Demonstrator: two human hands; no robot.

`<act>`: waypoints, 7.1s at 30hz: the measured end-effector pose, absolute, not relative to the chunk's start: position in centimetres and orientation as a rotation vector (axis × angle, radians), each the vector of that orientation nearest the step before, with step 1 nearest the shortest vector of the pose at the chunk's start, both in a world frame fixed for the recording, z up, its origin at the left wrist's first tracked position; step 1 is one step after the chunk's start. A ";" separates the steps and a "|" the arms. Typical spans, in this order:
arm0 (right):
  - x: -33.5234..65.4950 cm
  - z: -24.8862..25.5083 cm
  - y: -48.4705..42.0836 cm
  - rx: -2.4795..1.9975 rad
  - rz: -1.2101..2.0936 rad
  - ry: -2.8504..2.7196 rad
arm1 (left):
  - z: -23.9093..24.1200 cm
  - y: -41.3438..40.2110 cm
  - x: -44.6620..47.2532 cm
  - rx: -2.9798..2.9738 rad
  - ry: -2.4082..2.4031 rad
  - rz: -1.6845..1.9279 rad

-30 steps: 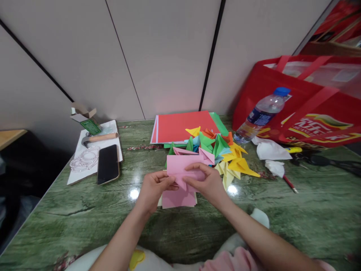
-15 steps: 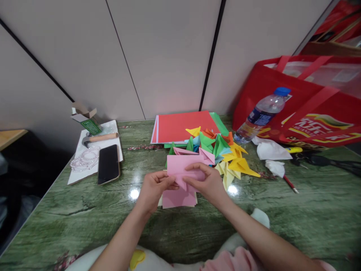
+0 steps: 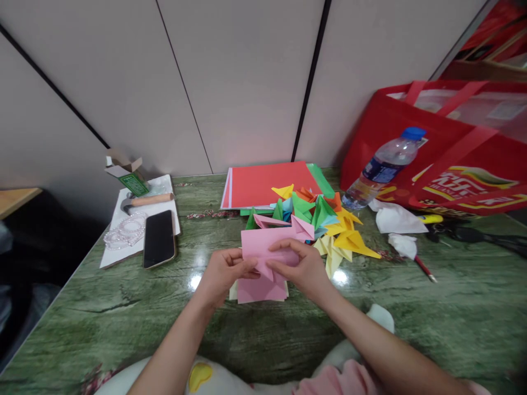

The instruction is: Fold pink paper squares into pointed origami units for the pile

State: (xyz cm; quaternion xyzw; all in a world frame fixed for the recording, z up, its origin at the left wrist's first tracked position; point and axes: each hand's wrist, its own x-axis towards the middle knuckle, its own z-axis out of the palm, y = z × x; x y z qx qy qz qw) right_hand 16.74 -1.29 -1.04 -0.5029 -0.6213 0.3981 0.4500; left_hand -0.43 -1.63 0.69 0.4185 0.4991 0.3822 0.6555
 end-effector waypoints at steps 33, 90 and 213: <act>17.0 -1.0 -1.2 -1.147 1.019 -1.670 | 0.3 -1.6 -0.7 1.026 1.064 0.693; 15.2 -2.0 -1.9 -0.978 1.045 -1.230 | -0.2 -2.4 2.0 0.671 0.953 1.229; 16.1 -1.7 -0.7 -1.011 1.557 -1.405 | 0.6 -1.9 -0.2 1.416 1.305 0.602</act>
